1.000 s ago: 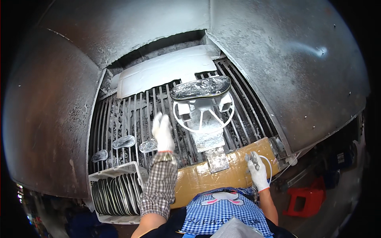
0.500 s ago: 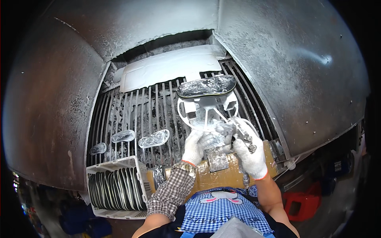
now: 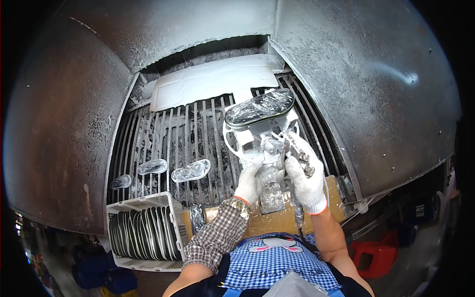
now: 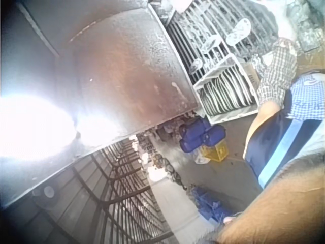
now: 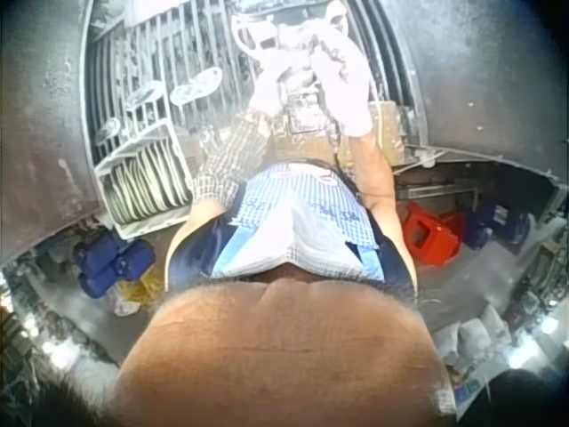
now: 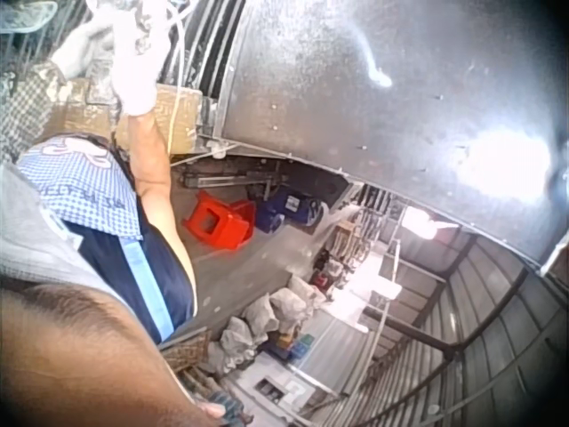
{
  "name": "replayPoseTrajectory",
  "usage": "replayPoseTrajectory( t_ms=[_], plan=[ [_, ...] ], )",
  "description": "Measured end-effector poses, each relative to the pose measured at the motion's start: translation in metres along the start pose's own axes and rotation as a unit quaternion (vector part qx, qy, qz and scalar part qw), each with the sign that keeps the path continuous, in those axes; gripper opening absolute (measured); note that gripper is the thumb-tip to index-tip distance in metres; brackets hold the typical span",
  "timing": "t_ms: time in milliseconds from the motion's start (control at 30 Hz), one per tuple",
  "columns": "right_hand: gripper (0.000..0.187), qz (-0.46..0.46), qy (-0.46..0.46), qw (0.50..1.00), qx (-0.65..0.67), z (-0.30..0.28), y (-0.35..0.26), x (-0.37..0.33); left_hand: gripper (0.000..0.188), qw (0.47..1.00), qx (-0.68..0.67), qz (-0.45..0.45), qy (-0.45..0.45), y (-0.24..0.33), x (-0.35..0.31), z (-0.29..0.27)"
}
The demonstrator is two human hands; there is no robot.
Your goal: The person spray paints small, dark, oval-shaped objects white using a handheld spray gun. They pick up each object from a white plastic basket, place it on a rotating stand, and apply a coat of white paint while rotating the stand. After painting, the person places the object on a metal grate to dry and repeats the process with the next item.
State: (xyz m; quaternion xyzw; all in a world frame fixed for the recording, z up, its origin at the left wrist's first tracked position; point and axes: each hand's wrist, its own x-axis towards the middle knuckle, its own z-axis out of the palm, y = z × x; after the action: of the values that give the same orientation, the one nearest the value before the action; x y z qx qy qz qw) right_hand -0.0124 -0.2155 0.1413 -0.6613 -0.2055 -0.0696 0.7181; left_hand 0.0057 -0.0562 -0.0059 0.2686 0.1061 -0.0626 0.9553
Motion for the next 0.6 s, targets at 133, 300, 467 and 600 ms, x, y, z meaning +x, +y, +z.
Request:
replayPoseTrajectory(
  t_ms=[133,300,467,600],
  plan=[
    [0.052,0.021,0.028,0.999,0.034,-0.007,0.012,0.002,0.039,0.999,0.049,-0.022,0.002,0.001,0.007,-0.015],
    [0.052,0.066,0.059,0.994,0.071,-0.014,0.012,0.004,0.04,0.999,0.045,-0.021,0.022,0.0,0.009,-0.022],
    [0.05,0.056,0.082,0.993,0.058,-0.023,0.012,0.005,0.042,0.998,0.053,-0.018,0.015,0.002,0.009,-0.032],
    [0.048,0.064,0.097,0.991,0.058,-0.027,0.012,0.005,0.043,0.999,0.04,-0.009,-0.006,0.005,0.007,-0.036]
  ],
)
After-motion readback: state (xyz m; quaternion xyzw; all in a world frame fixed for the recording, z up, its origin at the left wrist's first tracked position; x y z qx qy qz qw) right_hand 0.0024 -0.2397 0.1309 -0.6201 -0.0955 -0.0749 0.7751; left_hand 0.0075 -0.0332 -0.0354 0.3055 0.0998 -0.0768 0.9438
